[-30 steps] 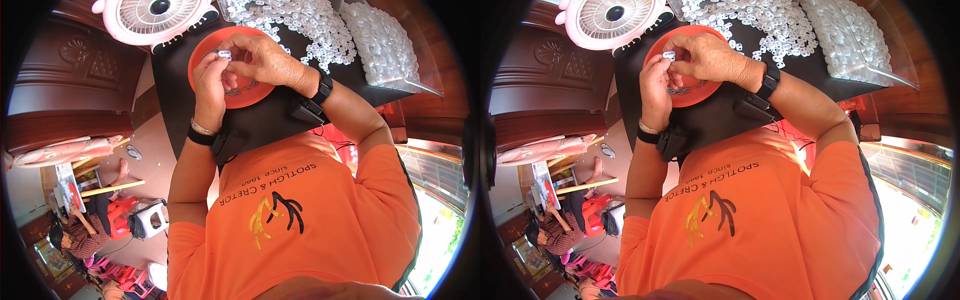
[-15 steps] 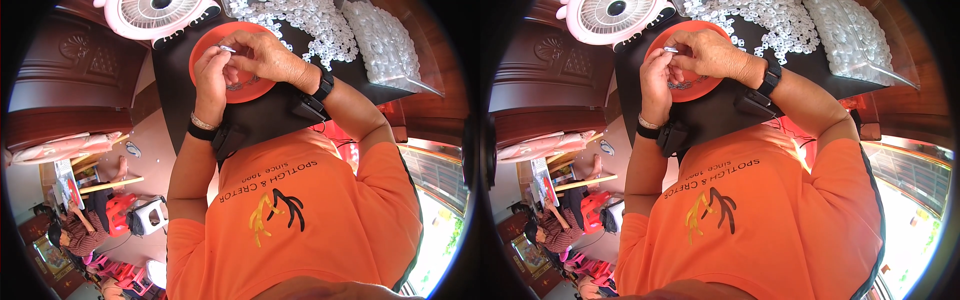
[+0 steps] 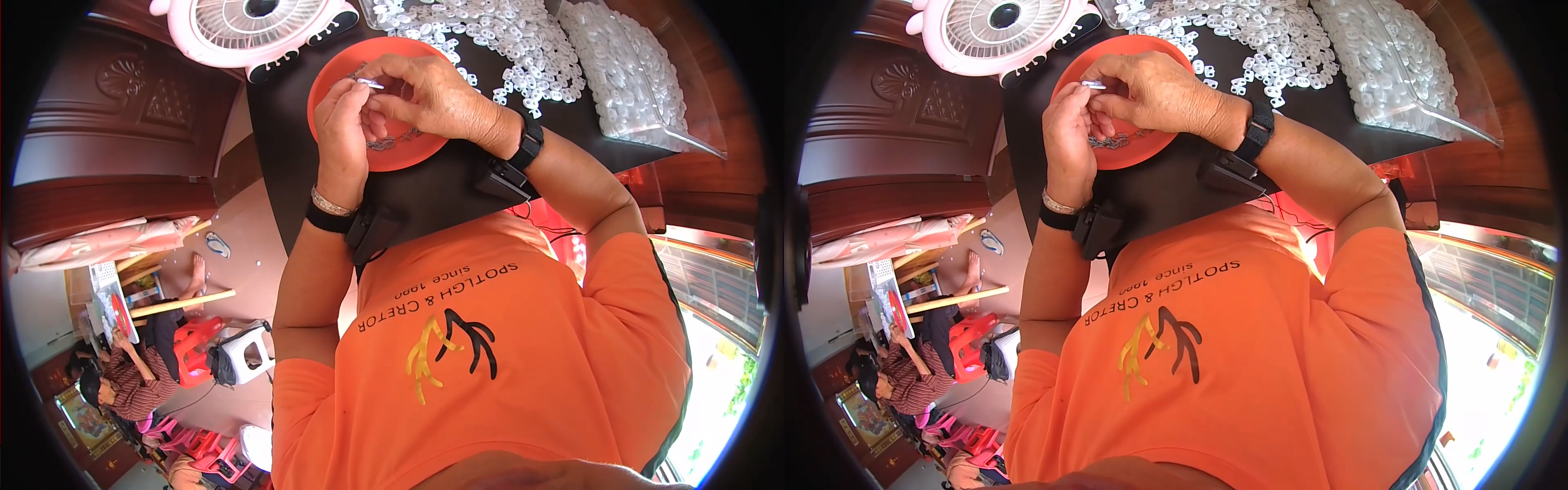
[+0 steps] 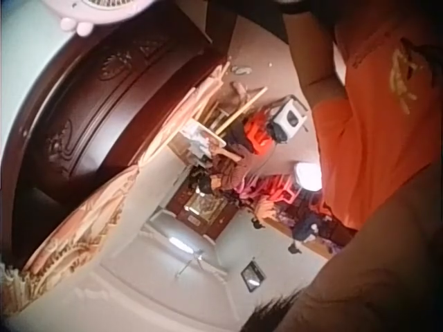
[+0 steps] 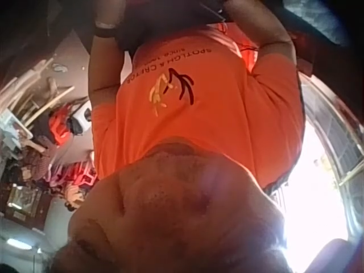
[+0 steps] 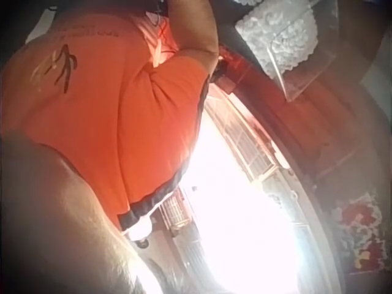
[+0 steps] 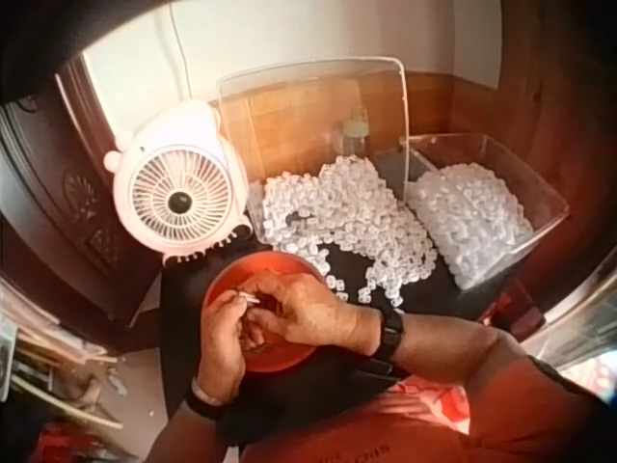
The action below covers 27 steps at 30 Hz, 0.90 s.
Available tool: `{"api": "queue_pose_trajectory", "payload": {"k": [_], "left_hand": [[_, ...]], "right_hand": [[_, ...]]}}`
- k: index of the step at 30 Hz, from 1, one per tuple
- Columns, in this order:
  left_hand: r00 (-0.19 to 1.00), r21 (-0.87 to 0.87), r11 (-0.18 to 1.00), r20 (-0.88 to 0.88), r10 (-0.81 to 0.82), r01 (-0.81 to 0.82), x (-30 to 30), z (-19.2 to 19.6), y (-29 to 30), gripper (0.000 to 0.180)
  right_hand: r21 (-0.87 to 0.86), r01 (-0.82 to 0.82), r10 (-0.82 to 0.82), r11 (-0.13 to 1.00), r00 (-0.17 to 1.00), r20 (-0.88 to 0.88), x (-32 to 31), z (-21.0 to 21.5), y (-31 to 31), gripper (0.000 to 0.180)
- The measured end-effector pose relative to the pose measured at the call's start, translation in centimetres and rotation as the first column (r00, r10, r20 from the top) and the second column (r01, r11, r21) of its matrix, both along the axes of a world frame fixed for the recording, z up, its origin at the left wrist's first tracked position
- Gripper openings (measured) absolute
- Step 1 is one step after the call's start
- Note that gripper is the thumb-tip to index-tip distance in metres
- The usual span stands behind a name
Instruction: Attaching small metal rings onto white plastic mounting clips manually.
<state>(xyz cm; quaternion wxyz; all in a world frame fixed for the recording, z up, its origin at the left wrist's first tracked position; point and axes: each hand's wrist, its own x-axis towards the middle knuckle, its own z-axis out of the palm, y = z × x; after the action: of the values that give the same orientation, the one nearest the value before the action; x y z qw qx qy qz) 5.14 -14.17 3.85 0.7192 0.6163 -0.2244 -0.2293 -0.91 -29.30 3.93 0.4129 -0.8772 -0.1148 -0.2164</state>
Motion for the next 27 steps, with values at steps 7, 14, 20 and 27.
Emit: {"api": "queue_pose_trajectory", "payload": {"k": [7,14,20,27], "left_hand": [[1.0,0.014,1.0,0.002,0.0,0.0,0.03,0.04,-0.05,0.025],[1.0,0.038,0.999,0.013,0.015,-0.015,-0.03,0.03,-0.14,0.025],[1.0,-0.044,0.999,-0.014,0.028,-0.028,0.14,-0.28,-0.24,0.021],[0.999,-0.066,0.997,-0.037,0.034,-0.037,0.07,-0.39,-0.34,0.02]], "right_hand": [[-0.097,0.034,-0.028,0.995,0.998,0.064,0.14,-0.36,-0.02,0.034],[-0.108,0.029,-0.021,0.994,0.997,0.074,-0.03,-0.18,0.06,0.035],[-0.117,0.031,-0.018,0.993,0.993,0.116,-0.08,-0.01,0.18,0.034],[-0.105,0.014,-0.002,0.994,0.993,0.122,-0.11,0.06,0.16,0.033]]}}
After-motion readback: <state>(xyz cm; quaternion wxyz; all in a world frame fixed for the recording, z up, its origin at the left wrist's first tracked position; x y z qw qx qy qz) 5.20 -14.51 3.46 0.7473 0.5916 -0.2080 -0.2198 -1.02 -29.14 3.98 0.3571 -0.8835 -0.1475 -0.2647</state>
